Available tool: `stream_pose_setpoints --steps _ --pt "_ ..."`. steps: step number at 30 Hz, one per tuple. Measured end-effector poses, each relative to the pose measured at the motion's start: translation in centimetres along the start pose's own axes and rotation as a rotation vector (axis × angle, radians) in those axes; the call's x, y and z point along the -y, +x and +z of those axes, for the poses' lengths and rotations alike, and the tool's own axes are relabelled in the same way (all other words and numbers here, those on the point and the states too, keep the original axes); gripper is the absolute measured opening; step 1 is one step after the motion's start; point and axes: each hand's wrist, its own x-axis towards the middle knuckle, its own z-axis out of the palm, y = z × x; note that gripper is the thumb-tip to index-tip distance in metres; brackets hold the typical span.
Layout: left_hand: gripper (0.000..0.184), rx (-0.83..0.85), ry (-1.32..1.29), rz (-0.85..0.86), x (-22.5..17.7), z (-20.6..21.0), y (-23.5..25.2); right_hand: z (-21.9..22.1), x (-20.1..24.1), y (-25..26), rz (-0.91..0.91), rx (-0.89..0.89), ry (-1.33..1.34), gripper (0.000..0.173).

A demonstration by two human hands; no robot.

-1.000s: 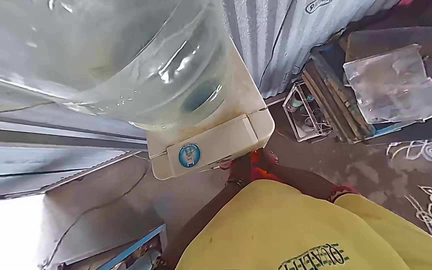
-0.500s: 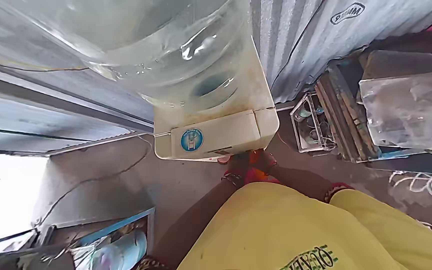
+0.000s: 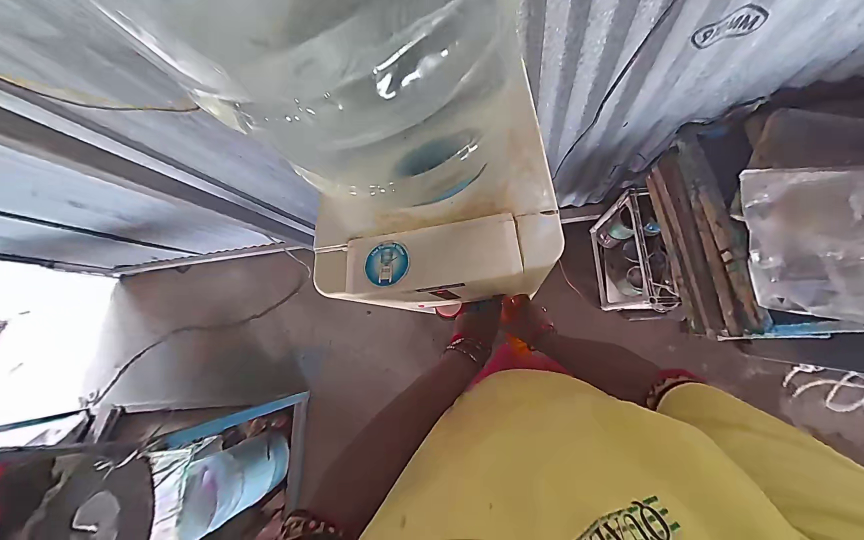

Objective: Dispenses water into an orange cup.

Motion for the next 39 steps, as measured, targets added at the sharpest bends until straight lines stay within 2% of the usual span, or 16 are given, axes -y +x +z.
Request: stream_pose_setpoints --steps 6,9,10,11,13,15,19,24,30,36,39 --pt "0.053 0.013 0.02 0.001 -0.7 -0.8 -1.3 0.2 -0.3 0.4 -0.059 0.027 -0.044 0.066" --pt "0.067 0.084 0.093 -0.002 -0.8 -1.3 -1.7 -0.9 0.9 -0.2 -0.073 0.105 -0.161 0.058" --pt "0.066 0.076 0.087 -0.007 -0.8 -1.2 -1.8 -1.2 1.2 -0.7 -0.059 0.12 -0.167 0.055" --pt "0.062 0.056 0.06 -0.02 -0.8 -1.0 -1.9 -1.0 0.8 -0.9 -0.077 0.081 -0.16 0.052" --pt "0.065 0.038 0.064 -0.013 -0.7 -0.6 -1.7 1.4 -1.5 0.4 -0.245 -0.156 -0.158 0.05" --pt "0.068 0.015 0.076 0.003 -0.6 -0.3 -1.5 0.3 -0.6 0.6 -0.124 0.055 -0.181 0.053" --pt "0.071 0.04 0.093 -0.001 -0.7 -0.4 -1.5 -1.2 1.0 -1.3 0.015 0.054 0.039 0.053" --pt "0.065 0.047 0.087 -0.014 -1.1 -0.7 -1.8 -3.4 3.1 -4.1 0.042 0.104 0.091 0.052" --pt "0.062 0.004 0.068 -0.01 -1.1 -0.7 -2.0 -2.7 2.3 -3.3 0.052 0.049 0.147 0.056" --pt "0.066 0.061 0.125 -0.009 -0.9 -0.6 -1.6 -2.4 2.2 -2.8 0.064 0.058 0.104 0.055" --pt "0.066 0.153 0.152 -0.025 -1.3 -1.3 -2.0 -1.5 1.2 -1.6 0.034 0.061 0.085 0.053"
